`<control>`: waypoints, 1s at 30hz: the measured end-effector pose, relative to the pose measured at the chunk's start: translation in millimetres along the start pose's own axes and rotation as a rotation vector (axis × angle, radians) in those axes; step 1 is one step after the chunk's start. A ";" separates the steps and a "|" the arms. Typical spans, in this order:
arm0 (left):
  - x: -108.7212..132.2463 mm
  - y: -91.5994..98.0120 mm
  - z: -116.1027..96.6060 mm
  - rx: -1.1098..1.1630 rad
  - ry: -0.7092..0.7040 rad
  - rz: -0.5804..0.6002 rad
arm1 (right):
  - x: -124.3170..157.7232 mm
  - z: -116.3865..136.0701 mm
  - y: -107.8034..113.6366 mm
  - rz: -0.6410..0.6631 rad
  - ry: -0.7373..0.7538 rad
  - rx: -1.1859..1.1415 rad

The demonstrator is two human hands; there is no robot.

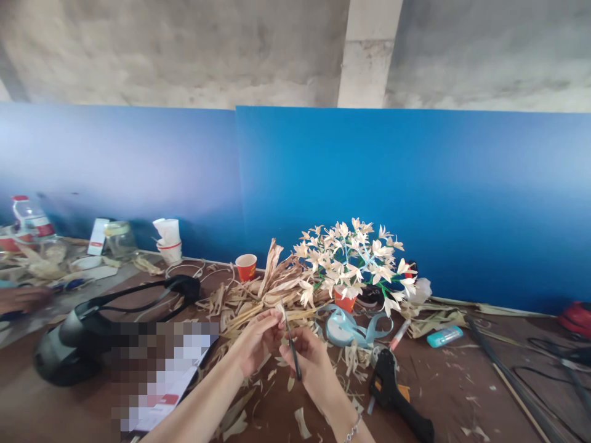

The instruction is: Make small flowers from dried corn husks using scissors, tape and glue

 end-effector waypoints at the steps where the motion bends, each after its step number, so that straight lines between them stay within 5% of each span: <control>1: 0.1 -0.1 -0.3 -0.005 0.006 -0.011 | 0.2 0.2 -0.2 -0.003 -0.002 0.001; 30: -0.4 12.3 -23.6 -0.254 0.092 0.024 | -2.6 -1.9 16.0 0.019 -0.107 0.166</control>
Point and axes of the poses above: each hand's wrist, its own x-axis away from the middle knuckle, its own y-axis out of the back of the hand, z = x × y, the point moved 2 cm from there along -x, towards the middle knuckle, and after that the axes turned 4 degrees about -y, right-handed, at the moved point
